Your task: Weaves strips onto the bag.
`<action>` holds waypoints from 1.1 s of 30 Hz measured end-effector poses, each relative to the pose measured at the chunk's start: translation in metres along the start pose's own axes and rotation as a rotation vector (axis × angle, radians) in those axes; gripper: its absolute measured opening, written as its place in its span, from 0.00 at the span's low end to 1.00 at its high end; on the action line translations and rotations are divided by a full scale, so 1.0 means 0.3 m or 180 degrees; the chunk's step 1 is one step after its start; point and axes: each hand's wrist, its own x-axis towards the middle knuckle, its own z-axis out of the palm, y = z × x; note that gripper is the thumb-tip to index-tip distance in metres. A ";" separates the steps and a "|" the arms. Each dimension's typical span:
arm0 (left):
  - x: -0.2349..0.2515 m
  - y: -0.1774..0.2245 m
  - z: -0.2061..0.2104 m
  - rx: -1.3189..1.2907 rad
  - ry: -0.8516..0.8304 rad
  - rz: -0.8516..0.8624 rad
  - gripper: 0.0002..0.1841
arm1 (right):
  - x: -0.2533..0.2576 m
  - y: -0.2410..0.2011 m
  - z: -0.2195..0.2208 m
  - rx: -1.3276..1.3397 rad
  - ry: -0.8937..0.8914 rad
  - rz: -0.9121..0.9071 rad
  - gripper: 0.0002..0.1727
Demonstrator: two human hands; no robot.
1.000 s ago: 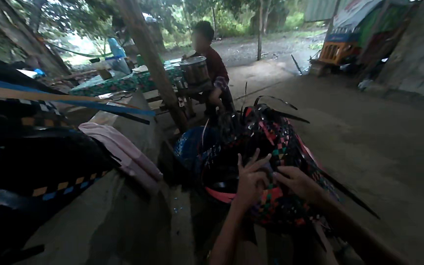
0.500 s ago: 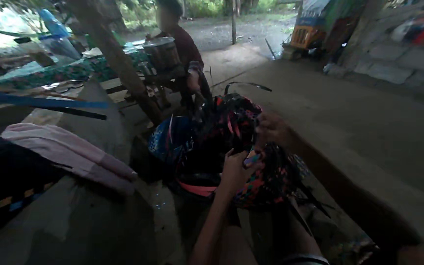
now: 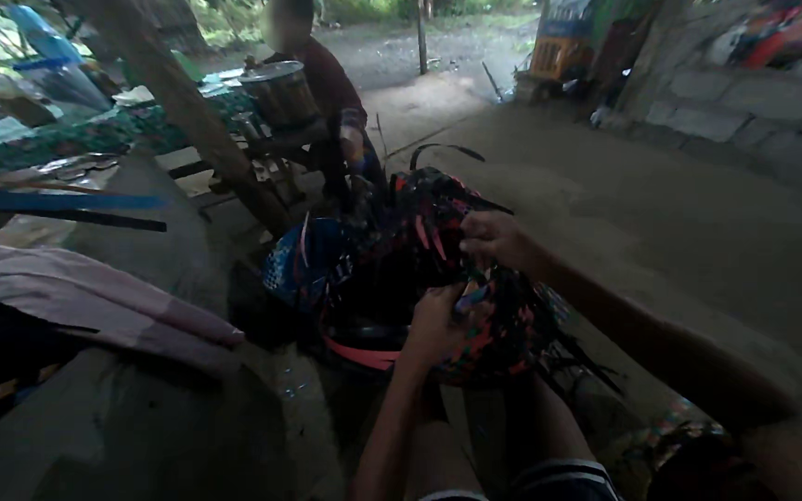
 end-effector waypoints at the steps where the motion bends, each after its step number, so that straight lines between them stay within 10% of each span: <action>1: 0.002 0.002 0.001 -0.0005 -0.0079 -0.0035 0.21 | 0.002 -0.002 0.003 -0.0179 -0.0073 -0.0024 0.11; 6: 0.007 -0.048 0.008 -0.0678 0.0073 0.0108 0.18 | -0.014 0.005 0.021 -0.1055 -0.0561 -0.0625 0.04; 10: 0.010 -0.057 0.007 -0.1794 0.0470 -0.0123 0.15 | -0.080 -0.028 0.036 -0.2330 -0.0649 -0.0189 0.19; 13: 0.027 -0.036 -0.002 -0.0983 0.0414 -0.0093 0.17 | -0.145 -0.014 0.071 -0.2657 -0.0817 0.0047 0.21; 19: 0.063 -0.045 -0.005 -0.0514 0.0723 0.0051 0.12 | -0.300 0.099 0.179 -0.1559 -0.1209 0.0449 0.20; 23: 0.078 -0.028 0.017 -0.0700 0.0589 0.0107 0.13 | -0.266 0.153 0.166 -0.0075 -0.0134 0.0485 0.20; 27: 0.077 -0.062 0.008 -0.0544 0.0733 0.0020 0.14 | -0.348 0.233 0.354 -0.0169 0.1048 -0.0629 0.10; 33: 0.048 -0.089 0.042 -0.0229 0.1069 0.0709 0.14 | -0.405 0.202 0.311 0.0267 0.0513 -0.1278 0.10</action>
